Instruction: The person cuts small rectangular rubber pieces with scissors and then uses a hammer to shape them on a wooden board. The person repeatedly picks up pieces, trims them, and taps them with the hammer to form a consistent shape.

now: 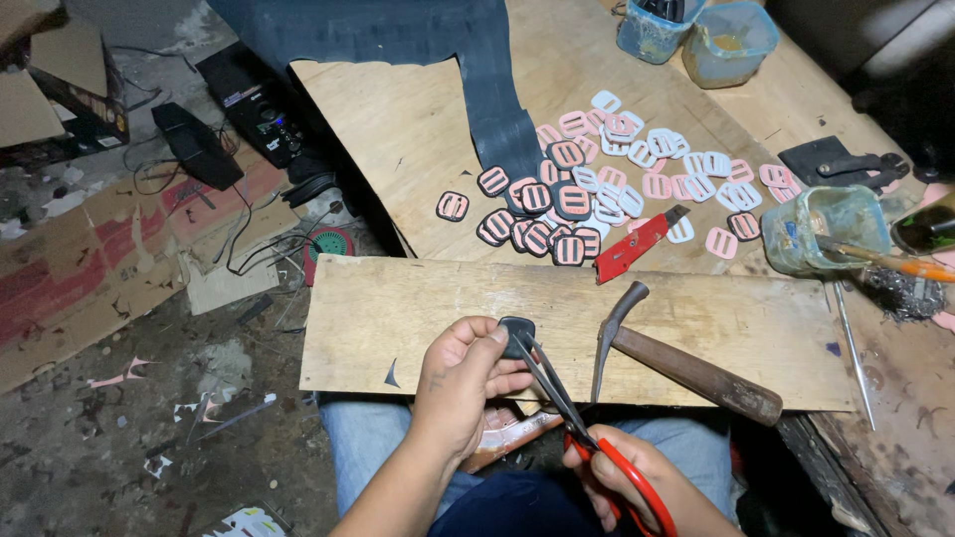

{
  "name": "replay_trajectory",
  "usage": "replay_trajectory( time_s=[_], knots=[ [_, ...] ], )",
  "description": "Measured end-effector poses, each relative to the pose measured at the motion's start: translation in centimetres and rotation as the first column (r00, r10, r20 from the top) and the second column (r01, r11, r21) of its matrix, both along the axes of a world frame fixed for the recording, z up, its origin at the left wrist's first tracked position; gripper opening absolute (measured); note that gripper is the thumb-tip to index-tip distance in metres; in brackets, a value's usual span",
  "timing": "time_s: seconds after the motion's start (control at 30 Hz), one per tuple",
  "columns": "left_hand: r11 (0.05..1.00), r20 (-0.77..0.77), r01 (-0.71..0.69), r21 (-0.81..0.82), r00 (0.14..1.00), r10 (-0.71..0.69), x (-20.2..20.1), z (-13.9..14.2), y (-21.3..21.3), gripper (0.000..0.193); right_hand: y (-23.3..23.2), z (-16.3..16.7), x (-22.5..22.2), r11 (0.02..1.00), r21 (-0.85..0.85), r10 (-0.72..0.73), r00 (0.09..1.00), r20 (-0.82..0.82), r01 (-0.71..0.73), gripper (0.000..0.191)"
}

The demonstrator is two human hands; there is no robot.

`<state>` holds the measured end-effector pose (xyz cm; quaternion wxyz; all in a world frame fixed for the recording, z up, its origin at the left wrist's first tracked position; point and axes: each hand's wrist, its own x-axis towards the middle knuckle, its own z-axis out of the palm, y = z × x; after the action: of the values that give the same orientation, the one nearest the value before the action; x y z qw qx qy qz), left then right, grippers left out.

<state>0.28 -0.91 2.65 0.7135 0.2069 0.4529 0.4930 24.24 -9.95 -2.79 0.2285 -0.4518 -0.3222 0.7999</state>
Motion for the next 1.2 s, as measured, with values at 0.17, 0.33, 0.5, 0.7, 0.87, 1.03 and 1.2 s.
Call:
replay_trajectory(
  time_s=[0.17,0.33,0.5,0.7,0.87,1.03,1.2],
  knots=[
    [1.0,-0.027,-0.007,-0.007,1.0,0.006,-0.6,-1.0,0.0,0.013,-0.2,0.1,0.3,0.999,0.02,0.026,0.998,-0.051,-0.025,0.052],
    [0.999,-0.058,-0.015,0.032,0.998,0.017,-0.8,-1.8,0.1,0.014,-0.4,0.1,0.1,0.991,0.13,0.037,0.99,-0.139,-0.019,0.058],
    [0.996,-0.14,-0.055,0.067,0.988,0.064,-0.2,-2.1,-0.1,0.015,-0.1,-0.4,-0.3,0.994,0.112,-0.01,0.998,-0.063,0.017,0.057],
    [0.996,-0.077,-0.092,0.018,0.993,0.093,0.3,-1.7,-0.1,0.014,-0.1,-0.5,-0.5,0.998,0.046,-0.046,0.996,0.077,0.043,0.05],
    [0.996,-0.066,-0.079,0.03,0.995,0.081,0.2,-1.4,-0.1,0.014,0.0,-0.8,-0.5,0.998,0.017,-0.059,0.991,0.117,0.057,0.045],
    [0.995,-0.062,-0.074,0.061,0.995,0.078,0.2,-1.6,-0.1,0.015,-0.1,-1.4,-0.7,0.997,0.0,-0.071,0.988,0.136,0.072,0.042],
    [0.995,-0.069,-0.083,0.053,0.994,0.086,0.3,-2.2,-0.2,0.016,0.0,-1.4,-0.9,0.996,-0.018,-0.079,0.981,0.178,0.084,0.041]
  ],
)
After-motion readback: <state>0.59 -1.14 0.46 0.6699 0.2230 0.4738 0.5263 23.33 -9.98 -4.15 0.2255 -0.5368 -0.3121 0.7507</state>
